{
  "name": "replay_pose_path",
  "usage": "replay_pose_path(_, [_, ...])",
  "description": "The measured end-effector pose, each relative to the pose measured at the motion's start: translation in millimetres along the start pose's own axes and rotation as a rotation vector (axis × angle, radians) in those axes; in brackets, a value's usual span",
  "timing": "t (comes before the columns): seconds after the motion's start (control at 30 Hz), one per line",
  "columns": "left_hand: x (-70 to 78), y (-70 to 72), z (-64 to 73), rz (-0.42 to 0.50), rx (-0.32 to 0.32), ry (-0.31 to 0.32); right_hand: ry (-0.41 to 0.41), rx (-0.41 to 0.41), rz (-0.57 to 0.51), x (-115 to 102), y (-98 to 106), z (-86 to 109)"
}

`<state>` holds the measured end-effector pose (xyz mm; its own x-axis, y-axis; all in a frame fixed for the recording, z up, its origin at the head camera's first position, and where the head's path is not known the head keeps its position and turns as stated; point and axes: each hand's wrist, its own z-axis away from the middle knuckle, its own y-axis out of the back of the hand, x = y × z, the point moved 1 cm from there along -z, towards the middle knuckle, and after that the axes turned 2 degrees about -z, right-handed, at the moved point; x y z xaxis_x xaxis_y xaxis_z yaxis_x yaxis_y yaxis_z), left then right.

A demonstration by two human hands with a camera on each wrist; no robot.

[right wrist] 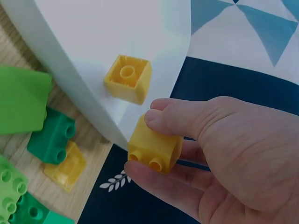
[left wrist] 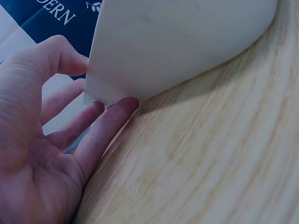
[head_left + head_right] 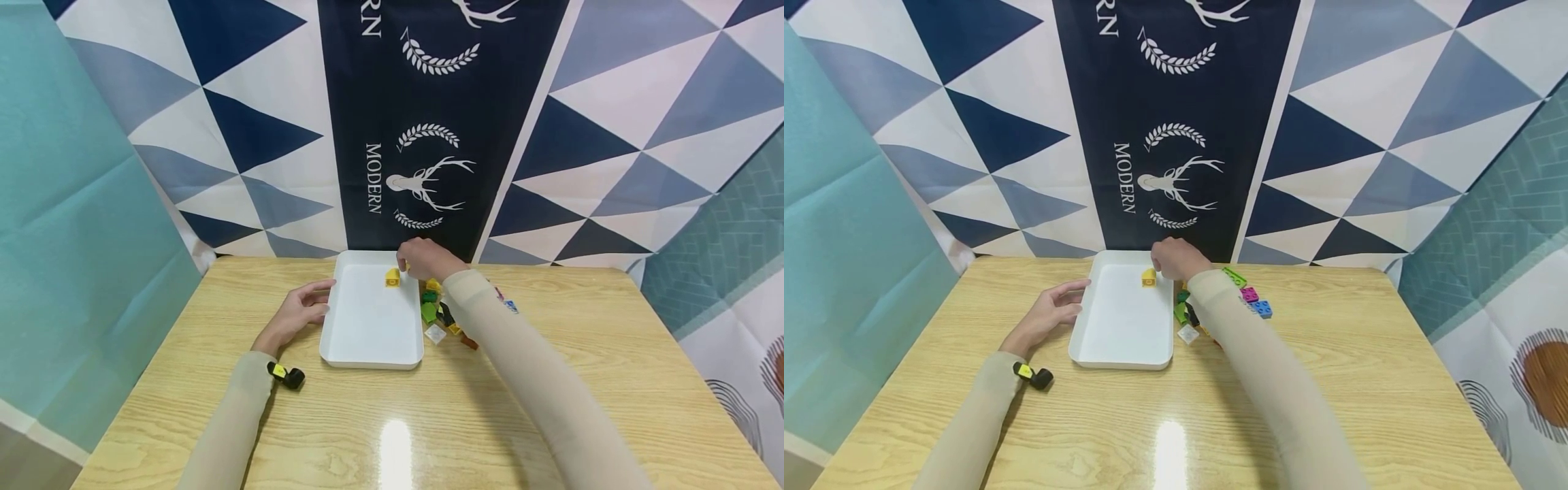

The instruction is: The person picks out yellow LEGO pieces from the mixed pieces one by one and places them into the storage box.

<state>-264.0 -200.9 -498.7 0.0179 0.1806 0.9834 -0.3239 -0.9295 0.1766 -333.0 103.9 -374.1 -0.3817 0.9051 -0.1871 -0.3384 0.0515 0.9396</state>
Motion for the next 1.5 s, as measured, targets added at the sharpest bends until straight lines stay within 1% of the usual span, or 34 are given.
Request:
replay_pose_path(0.33, [-1.5,0.4,-0.2,0.005,0.003,0.004,0.067,0.031,0.028,-15,-7,0.6])
replay_pose_path(0.43, [-2.0,0.5,-0.4,0.006,0.004,0.001,0.073,0.042,0.026,-20,-9,-0.4])
replay_pose_path(0.57, [-2.5,0.8,-0.3,0.007,0.001,-0.002,0.071,0.038,0.033,-26,-10,-3.0])
replay_pose_path(0.7, [-2.1,0.2,0.0,0.012,0.002,-0.003,0.075,0.007,0.037,-29,-12,-9.1])
replay_pose_path(0.73, [-1.9,-0.1,0.1,0.012,0.006,-0.002,0.091,0.013,0.037,-25,-16,-16.2])
replay_pose_path(0.8, [-1.6,-0.4,0.3,0.011,0.005,-0.002,0.106,0.002,0.041,-26,-19,-20.1])
replay_pose_path(0.83, [-1.6,-0.4,0.5,0.011,0.005,-0.002,0.127,0.011,0.051,-23,-23,-25.2])
replay_pose_path(0.9, [-1.8,-0.3,0.9,0.012,0.006,0.000,0.154,0.015,0.062,-26,-26,-26.7])
replay_pose_path(0.93, [-2.0,-0.2,1.1,0.013,0.005,0.000,0.165,0.021,0.064,-27,-27,-26.7])
replay_pose_path(0.97, [-2.3,0.1,1.2,0.015,0.000,0.000,0.165,0.013,0.066,-33,-25,-21.2])
replay_pose_path(1.03, [-2.9,0.5,1.4,0.019,-0.002,0.001,0.181,0.018,0.067,-38,-26,-18.9])
replay_pose_path(1.07, [-3.2,0.6,1.4,0.021,-0.002,0.001,0.177,0.009,0.062,-43,-24,-14.0])
replay_pose_path(1.2, [-3.4,0.8,0.9,0.019,0.000,-0.001,0.178,0.006,0.058,-52,-24,-10.6])
replay_pose_path(1.33, [-2.5,0.5,0.2,0.010,0.004,0.000,0.176,0.004,0.051,-57,-26,-10.3])
replay_pose_path(1.5, [-2.4,0.3,-1.3,0.012,-0.002,-0.003,0.198,0.029,0.042,-56,-27,-10.7])
